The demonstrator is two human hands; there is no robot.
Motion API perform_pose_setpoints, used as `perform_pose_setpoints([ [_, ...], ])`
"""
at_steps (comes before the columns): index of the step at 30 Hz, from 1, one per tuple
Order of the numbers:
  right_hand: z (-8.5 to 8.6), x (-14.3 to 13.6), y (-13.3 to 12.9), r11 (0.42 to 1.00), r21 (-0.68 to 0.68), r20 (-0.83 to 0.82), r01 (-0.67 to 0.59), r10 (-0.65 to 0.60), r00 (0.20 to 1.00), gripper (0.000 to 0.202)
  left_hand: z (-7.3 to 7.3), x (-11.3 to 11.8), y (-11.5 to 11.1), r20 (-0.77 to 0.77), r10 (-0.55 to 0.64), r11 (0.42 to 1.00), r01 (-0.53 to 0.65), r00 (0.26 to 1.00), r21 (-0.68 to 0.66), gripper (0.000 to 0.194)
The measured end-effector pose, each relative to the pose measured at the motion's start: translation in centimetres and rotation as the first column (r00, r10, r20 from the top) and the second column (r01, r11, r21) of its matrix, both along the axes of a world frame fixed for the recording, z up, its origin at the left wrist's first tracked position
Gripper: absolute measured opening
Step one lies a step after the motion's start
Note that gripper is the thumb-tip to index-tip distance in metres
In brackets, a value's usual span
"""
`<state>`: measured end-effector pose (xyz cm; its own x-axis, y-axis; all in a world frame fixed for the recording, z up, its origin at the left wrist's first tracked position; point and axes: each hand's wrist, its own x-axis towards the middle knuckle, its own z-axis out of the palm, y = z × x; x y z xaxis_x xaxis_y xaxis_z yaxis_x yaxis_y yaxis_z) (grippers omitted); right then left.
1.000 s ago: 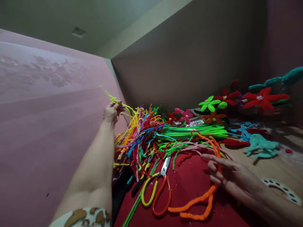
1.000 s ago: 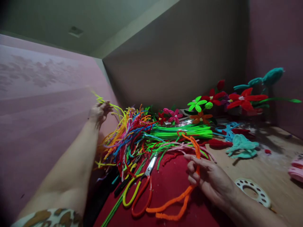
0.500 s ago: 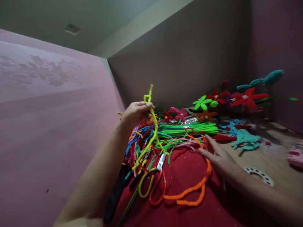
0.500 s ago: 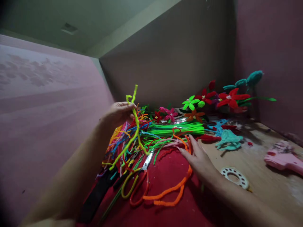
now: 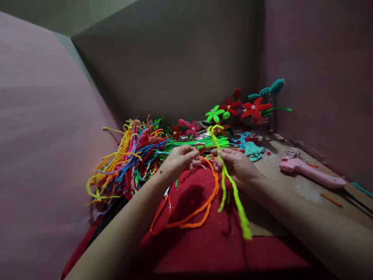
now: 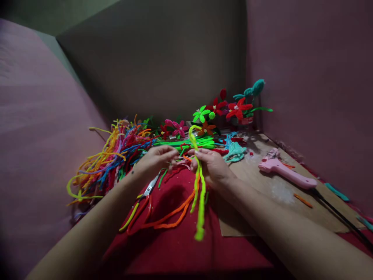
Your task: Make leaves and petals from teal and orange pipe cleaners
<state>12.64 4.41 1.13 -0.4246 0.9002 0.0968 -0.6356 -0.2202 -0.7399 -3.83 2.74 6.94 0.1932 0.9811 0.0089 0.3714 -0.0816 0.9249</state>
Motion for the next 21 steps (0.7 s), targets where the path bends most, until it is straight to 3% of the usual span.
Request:
perform_pose_setpoints([
  [1,0.1,0.4,0.4,1.0,-0.022,-0.05,0.021,-0.022,0.999,0.01,-0.7,0.0,-0.6,-0.185,-0.032,0.999,0.03,0.982,-0.016,0.026],
  [2,0.3,0.7,0.7,0.999,-0.041,-0.084,0.033,-0.037,0.996,0.008,-1.4,0.2,-1.4,-0.392,-0.083,0.997,0.076,0.916,-0.033,0.029],
  [4,0.5,1.1,1.1,0.996,-0.074,-0.123,0.04,-0.049,0.991,0.006,-3.1,1.0,-3.1,-0.75,-0.098,0.988,0.157,0.654,0.008,0.034],
  [7,0.2,1.2,1.1,0.993,-0.118,-0.142,-0.001,-0.016,0.99,0.005,-5.1,2.7,-5.2,-0.857,-0.066,0.988,0.152,0.51,0.014,0.024],
  [10,-0.2,1.0,1.2,0.987,-0.153,-0.164,-0.055,0.03,0.986,0.004,-5.9,3.4,-6.1,-0.889,-0.049,0.99,0.137,0.456,0.016,0.016],
  [13,-0.2,1.2,1.4,0.977,-0.2,-0.17,-0.072,0.038,0.985,0.005,-5.6,2.9,-6.5,-0.911,-0.031,0.993,0.114,0.412,0.018,0.017],
  [16,-0.1,1.4,1.4,0.969,-0.228,-0.17,-0.095,0.056,0.984,0.007,-4.3,1.5,-7.4,-0.92,0.021,0.996,0.07,0.39,0.053,0.019],
  [21,-0.5,1.1,0.9,0.969,-0.189,-0.177,-0.161,0.127,0.976,0.008,-0.3,-1.7,-9.3,-0.895,0.225,0.972,-0.025,0.384,0.233,0.018],
])
